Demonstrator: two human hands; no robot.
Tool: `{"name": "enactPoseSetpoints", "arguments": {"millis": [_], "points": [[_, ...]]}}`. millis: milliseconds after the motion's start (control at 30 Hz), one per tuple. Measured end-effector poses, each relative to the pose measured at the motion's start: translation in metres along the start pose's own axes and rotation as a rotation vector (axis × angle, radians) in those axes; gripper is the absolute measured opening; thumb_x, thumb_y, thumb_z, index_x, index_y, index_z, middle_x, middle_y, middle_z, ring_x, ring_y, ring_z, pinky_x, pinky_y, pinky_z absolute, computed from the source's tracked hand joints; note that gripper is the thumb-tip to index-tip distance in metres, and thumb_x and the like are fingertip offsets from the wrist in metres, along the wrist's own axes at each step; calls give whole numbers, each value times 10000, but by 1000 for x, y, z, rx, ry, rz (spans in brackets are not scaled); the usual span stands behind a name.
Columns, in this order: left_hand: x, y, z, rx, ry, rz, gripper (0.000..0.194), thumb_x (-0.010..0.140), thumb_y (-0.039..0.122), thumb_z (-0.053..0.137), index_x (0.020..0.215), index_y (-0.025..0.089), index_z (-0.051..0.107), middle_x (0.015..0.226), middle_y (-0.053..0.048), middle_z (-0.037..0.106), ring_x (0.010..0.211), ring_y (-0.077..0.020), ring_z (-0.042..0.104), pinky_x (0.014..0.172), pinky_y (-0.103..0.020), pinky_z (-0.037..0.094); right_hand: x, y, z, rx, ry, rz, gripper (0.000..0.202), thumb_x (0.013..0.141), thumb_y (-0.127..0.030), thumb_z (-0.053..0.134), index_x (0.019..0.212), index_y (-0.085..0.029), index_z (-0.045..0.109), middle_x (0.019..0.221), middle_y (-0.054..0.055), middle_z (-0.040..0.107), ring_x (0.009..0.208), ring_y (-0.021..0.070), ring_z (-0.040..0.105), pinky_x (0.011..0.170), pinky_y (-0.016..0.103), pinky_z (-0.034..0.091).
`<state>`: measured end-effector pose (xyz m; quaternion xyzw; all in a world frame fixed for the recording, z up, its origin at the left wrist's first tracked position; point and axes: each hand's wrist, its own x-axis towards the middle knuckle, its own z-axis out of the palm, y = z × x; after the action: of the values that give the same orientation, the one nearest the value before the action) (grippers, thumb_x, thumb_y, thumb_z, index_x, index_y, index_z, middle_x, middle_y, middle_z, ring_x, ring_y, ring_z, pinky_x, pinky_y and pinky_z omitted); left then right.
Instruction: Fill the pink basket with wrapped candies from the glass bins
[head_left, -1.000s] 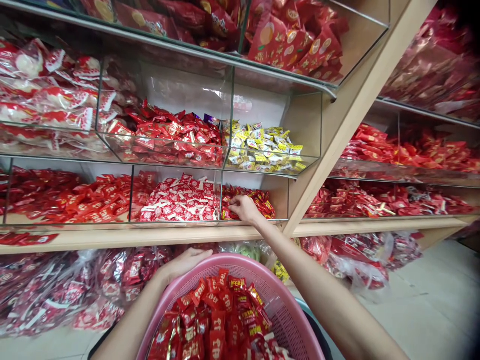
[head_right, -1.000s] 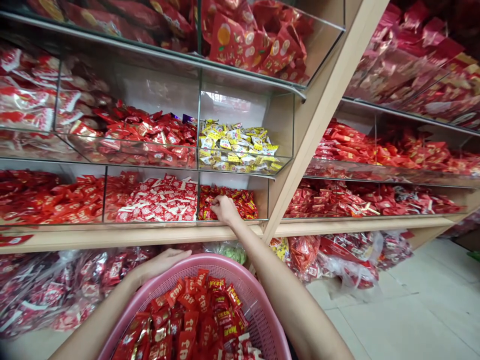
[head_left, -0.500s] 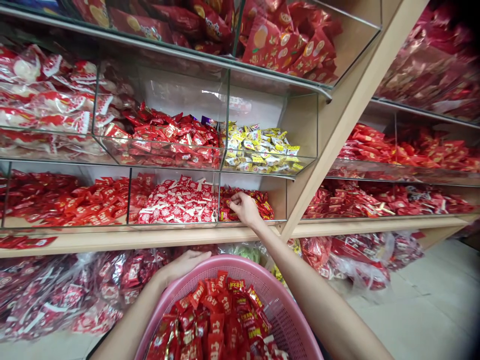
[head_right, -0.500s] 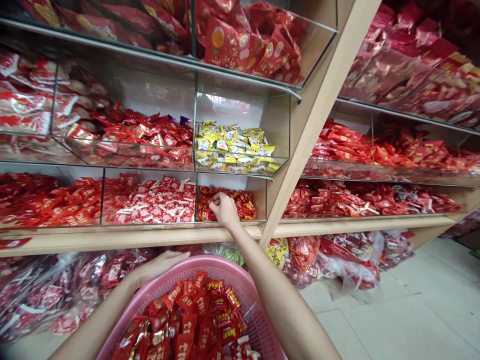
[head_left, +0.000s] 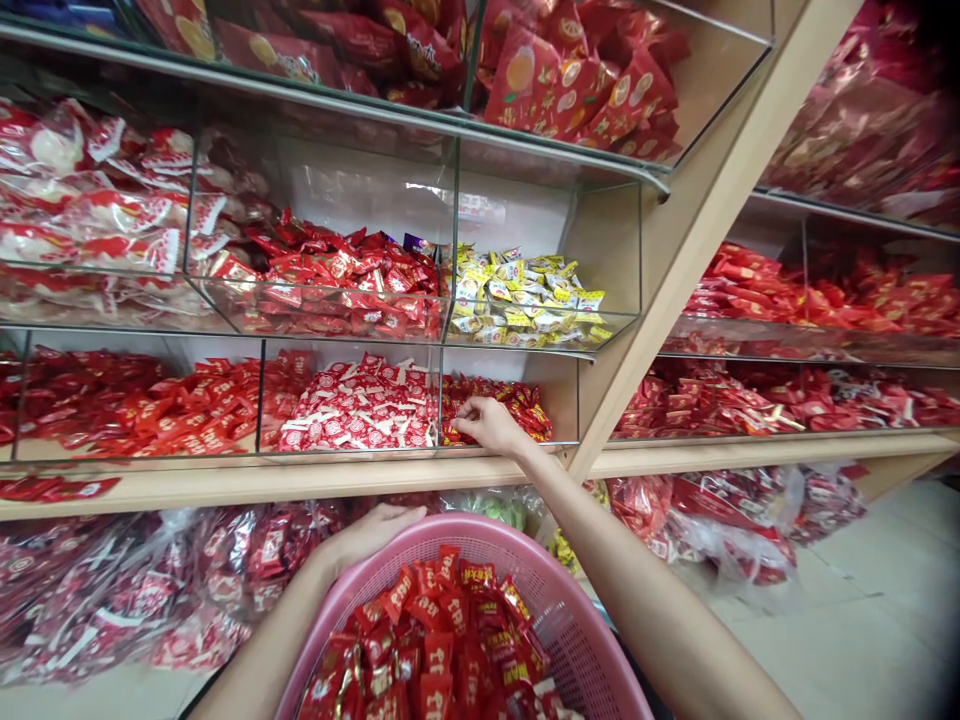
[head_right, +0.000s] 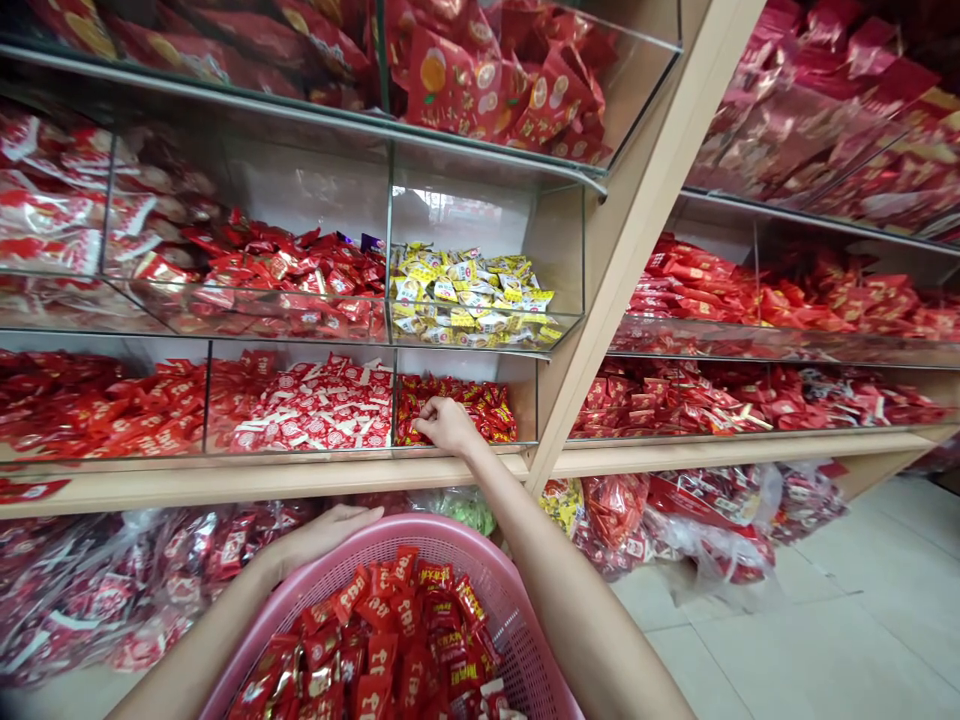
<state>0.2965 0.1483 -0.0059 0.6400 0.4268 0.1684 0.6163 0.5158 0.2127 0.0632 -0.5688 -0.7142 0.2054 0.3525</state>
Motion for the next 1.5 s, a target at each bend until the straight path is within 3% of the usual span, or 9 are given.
{"name": "enactPoseSetpoints", "arguments": {"millis": [433,567,767,933,1033,1200,1300,1400,1500], "points": [[3,-3,0,-14,-14,1,522,733,615,534,829,131,702,763,-42,692,667,-169,561,669,-287,411,7,9,2,469,-91,-19,351,585,-211,694,900,-148,554,695,-59,497,611,72,476,594,219,427],[3,-4,-1,-16,-26,12,519,741,612,528,839,135,710,763,-41,697,668,-168,565,673,-285,416,5,8,-2,546,-16,-11,359,565,-233,701,885,-141,566,698,-54,500,614,72,482,584,218,427],[5,-5,0,-26,-37,3,530,738,618,527,872,142,716,814,-53,711,712,-189,595,701,-294,432,2,-2,-10,693,218,27,392,569,-313,718,888,-142,567,740,-31,547,629,81,514,594,234,467],[7,-6,0,-39,-53,-36,566,702,640,551,933,152,722,872,-70,723,792,-225,619,715,-301,448,-43,-27,-42,784,239,-5,407,625,-368,737,946,-175,578,847,-6,602,730,104,572,699,274,510],[9,-9,-2,-25,-41,-52,566,713,633,547,948,148,720,885,-79,726,807,-234,624,730,-311,452,-95,-30,-55,723,116,21,357,685,-349,717,975,-191,583,898,11,624,752,108,591,719,276,504],[8,-8,-2,-15,-50,-20,519,755,595,529,969,158,711,927,-67,721,842,-223,621,793,-315,437,-168,6,-49,517,-273,162,259,766,-308,636,976,-177,557,710,-19,594,644,113,569,633,259,467],[7,-7,-1,-9,-52,-35,527,760,600,517,951,149,711,877,-71,720,774,-213,618,736,-312,443,-185,20,-44,205,-524,117,218,764,-224,606,976,-173,593,736,-12,593,643,117,544,586,233,430],[8,-8,-1,-11,-47,-45,532,750,604,525,961,152,710,883,-72,717,758,-208,612,701,-299,440,-187,16,-44,-104,-755,0,239,726,-125,593,955,-177,638,904,31,636,795,153,576,687,248,432],[8,-8,0,-26,-50,-45,534,746,606,527,973,158,708,870,-65,717,742,-204,609,688,-298,439,-183,10,-39,-254,-913,-20,285,701,-89,590,968,-166,656,985,57,647,856,171,581,705,241,423]]}}
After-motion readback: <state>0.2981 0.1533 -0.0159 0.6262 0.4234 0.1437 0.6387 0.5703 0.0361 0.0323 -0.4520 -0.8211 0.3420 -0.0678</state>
